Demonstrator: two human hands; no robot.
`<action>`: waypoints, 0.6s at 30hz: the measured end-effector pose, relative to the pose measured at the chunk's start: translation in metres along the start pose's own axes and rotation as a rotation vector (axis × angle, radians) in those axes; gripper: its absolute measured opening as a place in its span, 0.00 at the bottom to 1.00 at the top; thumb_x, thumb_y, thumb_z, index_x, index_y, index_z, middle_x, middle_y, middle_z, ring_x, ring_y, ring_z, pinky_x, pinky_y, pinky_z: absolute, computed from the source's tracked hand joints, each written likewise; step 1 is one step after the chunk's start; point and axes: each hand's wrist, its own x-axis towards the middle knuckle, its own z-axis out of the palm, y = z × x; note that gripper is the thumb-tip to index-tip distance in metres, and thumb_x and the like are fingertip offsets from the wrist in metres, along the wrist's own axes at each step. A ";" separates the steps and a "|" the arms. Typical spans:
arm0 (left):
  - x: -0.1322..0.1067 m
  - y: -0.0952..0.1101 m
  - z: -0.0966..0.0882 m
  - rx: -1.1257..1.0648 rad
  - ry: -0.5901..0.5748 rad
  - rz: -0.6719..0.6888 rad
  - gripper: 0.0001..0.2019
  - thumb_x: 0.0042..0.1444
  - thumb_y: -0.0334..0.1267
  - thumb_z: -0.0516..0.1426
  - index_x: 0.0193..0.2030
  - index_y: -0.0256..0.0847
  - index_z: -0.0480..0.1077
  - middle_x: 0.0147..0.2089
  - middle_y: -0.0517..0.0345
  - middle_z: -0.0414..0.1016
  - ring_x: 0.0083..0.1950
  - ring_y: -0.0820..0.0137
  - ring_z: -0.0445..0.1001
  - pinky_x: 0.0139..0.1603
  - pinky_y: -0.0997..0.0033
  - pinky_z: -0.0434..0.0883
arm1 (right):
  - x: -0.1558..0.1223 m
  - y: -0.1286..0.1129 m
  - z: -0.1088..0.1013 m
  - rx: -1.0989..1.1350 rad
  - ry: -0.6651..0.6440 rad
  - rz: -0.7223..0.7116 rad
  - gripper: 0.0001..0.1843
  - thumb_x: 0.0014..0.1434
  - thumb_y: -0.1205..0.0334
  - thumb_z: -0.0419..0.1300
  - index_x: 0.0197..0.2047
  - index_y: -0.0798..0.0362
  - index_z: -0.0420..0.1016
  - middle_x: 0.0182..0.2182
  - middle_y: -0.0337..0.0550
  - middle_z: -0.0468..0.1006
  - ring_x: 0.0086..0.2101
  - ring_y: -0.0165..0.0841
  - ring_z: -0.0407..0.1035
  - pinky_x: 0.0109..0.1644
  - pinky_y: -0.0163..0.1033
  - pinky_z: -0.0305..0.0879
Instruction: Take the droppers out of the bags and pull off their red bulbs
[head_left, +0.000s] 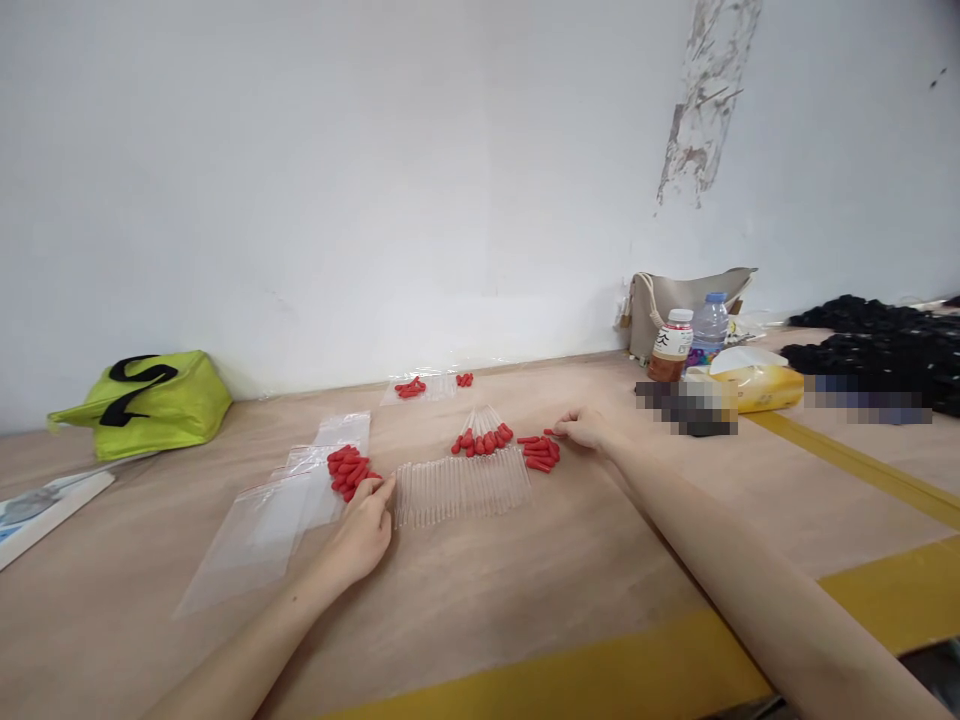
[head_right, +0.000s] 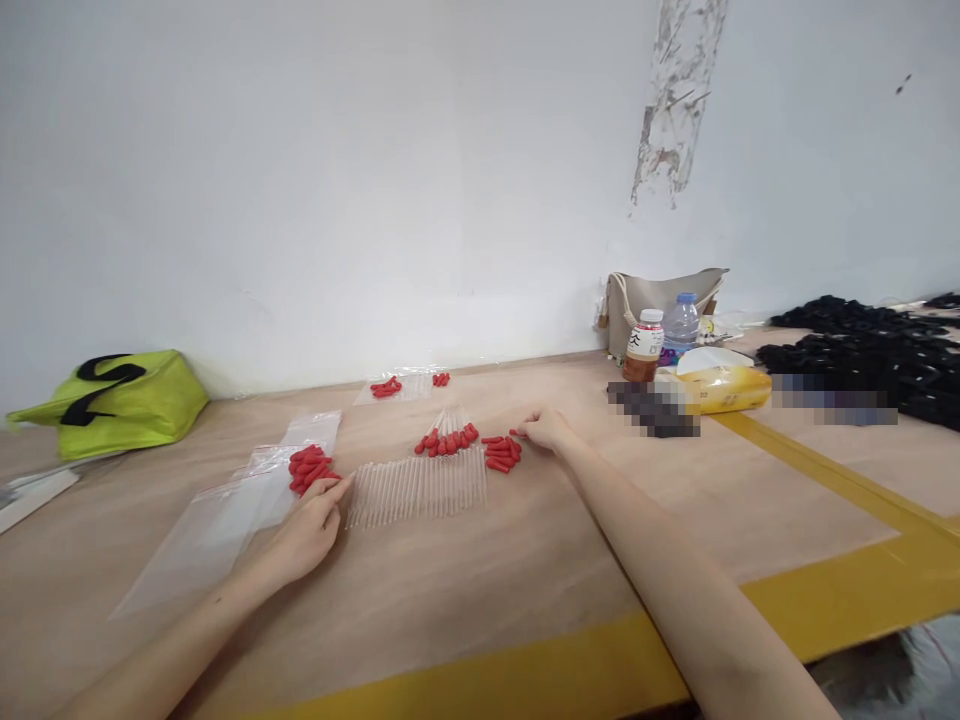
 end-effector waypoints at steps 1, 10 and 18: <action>0.000 0.000 0.000 -0.001 -0.004 0.002 0.21 0.48 0.25 0.44 0.48 0.36 0.66 0.38 0.51 0.65 0.41 0.67 0.69 0.44 0.65 0.67 | -0.001 0.000 0.000 -0.002 -0.016 -0.003 0.07 0.42 0.60 0.61 0.21 0.57 0.74 0.15 0.35 0.68 0.17 0.23 0.58 0.21 0.29 0.51; -0.001 0.002 -0.002 -0.009 -0.002 -0.020 0.20 0.55 0.33 0.45 0.53 0.38 0.63 0.40 0.50 0.69 0.42 0.65 0.70 0.42 0.65 0.67 | -0.003 0.001 0.002 -0.062 0.027 -0.038 0.16 0.47 0.54 0.58 0.17 0.57 0.72 0.12 0.36 0.65 0.18 0.25 0.60 0.22 0.30 0.51; 0.003 0.002 -0.008 -0.014 0.019 -0.009 0.19 0.54 0.33 0.44 0.50 0.37 0.66 0.46 0.48 0.71 0.48 0.63 0.70 0.46 0.61 0.67 | -0.007 -0.008 0.002 -0.118 0.157 -0.095 0.11 0.52 0.58 0.54 0.27 0.56 0.73 0.26 0.43 0.75 0.30 0.31 0.69 0.30 0.31 0.58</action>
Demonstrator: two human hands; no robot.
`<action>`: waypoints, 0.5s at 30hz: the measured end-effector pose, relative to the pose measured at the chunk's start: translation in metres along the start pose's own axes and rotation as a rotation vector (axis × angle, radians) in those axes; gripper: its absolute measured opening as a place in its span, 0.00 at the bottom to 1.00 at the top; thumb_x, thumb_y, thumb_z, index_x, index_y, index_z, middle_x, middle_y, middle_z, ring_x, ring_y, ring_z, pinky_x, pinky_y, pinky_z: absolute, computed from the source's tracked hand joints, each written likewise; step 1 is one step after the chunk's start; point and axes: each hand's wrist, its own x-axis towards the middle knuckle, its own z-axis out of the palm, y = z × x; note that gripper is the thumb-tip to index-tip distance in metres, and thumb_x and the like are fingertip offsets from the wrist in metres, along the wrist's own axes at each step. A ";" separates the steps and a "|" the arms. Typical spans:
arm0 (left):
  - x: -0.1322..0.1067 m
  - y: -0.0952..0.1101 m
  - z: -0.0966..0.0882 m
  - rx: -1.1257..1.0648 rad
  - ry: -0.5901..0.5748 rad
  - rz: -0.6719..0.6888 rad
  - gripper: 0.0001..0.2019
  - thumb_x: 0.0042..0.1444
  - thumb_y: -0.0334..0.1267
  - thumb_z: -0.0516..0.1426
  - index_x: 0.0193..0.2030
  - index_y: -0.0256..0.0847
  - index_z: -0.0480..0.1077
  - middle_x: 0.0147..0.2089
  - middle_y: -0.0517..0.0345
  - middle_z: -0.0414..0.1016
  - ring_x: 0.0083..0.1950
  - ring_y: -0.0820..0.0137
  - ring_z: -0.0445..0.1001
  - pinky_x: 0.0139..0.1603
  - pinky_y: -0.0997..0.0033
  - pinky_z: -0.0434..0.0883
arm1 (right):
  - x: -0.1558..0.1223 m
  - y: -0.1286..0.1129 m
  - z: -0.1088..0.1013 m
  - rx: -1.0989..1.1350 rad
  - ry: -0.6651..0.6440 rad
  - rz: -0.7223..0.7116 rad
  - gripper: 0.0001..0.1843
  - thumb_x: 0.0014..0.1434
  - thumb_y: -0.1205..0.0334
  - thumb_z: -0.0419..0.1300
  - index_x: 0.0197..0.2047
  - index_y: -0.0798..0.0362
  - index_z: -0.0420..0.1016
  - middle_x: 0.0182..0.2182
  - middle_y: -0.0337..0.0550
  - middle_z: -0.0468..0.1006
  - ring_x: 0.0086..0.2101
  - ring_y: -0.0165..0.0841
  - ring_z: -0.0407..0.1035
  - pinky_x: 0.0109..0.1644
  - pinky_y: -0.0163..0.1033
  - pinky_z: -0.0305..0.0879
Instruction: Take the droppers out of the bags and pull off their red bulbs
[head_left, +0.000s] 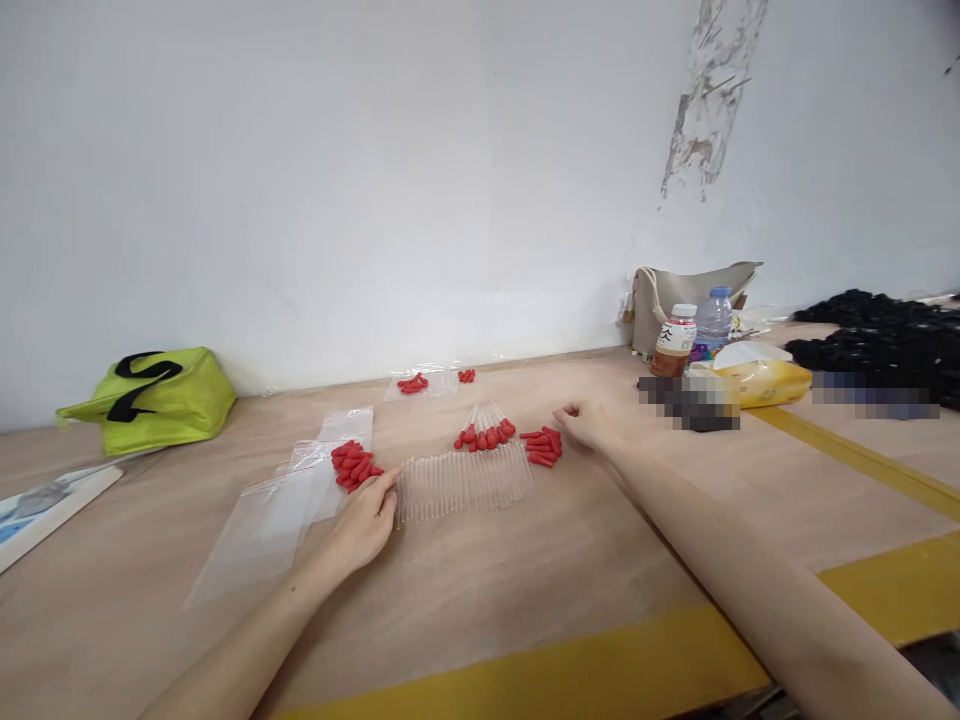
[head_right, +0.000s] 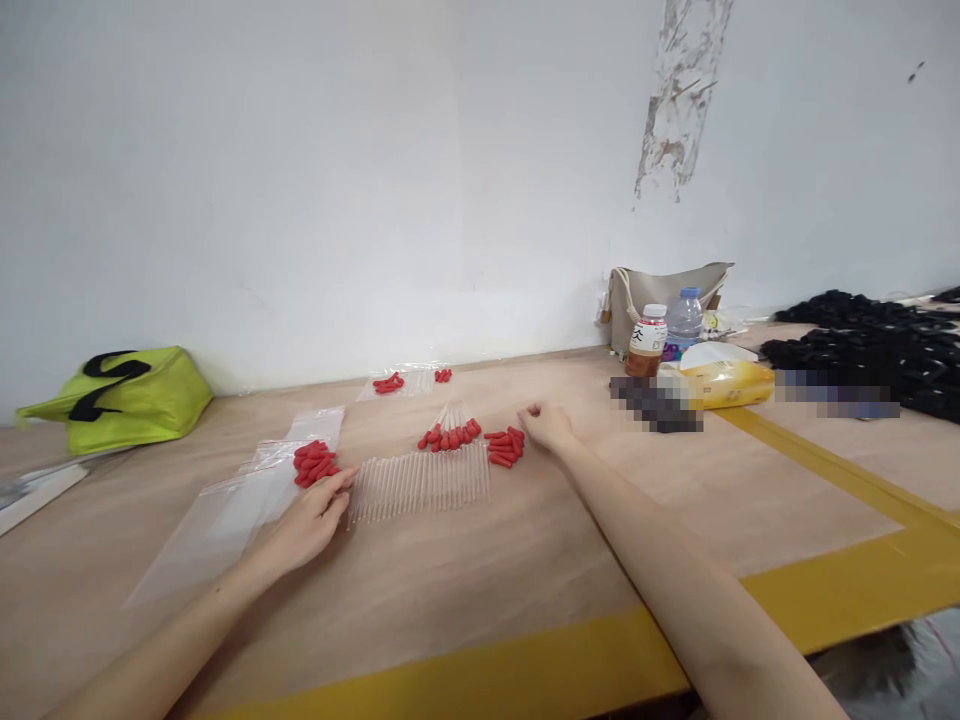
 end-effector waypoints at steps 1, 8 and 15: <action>0.001 0.002 -0.003 0.010 0.029 0.005 0.18 0.54 0.34 0.44 0.49 0.37 0.66 0.46 0.49 0.71 0.47 0.63 0.70 0.46 0.61 0.67 | 0.001 -0.005 0.000 -0.010 0.007 -0.012 0.11 0.52 0.59 0.53 0.29 0.55 0.73 0.29 0.43 0.76 0.31 0.31 0.69 0.31 0.31 0.59; 0.004 0.012 -0.019 0.123 0.414 0.159 0.12 0.55 0.35 0.49 0.44 0.41 0.68 0.44 0.52 0.68 0.47 0.62 0.65 0.49 0.58 0.62 | 0.003 -0.060 0.017 -0.126 -0.124 -0.037 0.10 0.43 0.55 0.60 0.25 0.53 0.73 0.24 0.40 0.75 0.26 0.30 0.68 0.26 0.32 0.57; 0.004 0.002 -0.018 0.181 0.475 0.193 0.08 0.53 0.35 0.52 0.38 0.43 0.71 0.44 0.53 0.67 0.47 0.63 0.65 0.49 0.59 0.61 | 0.002 -0.087 0.032 -0.216 -0.245 0.042 0.07 0.34 0.65 0.65 0.15 0.57 0.70 0.15 0.44 0.71 0.20 0.34 0.67 0.23 0.35 0.59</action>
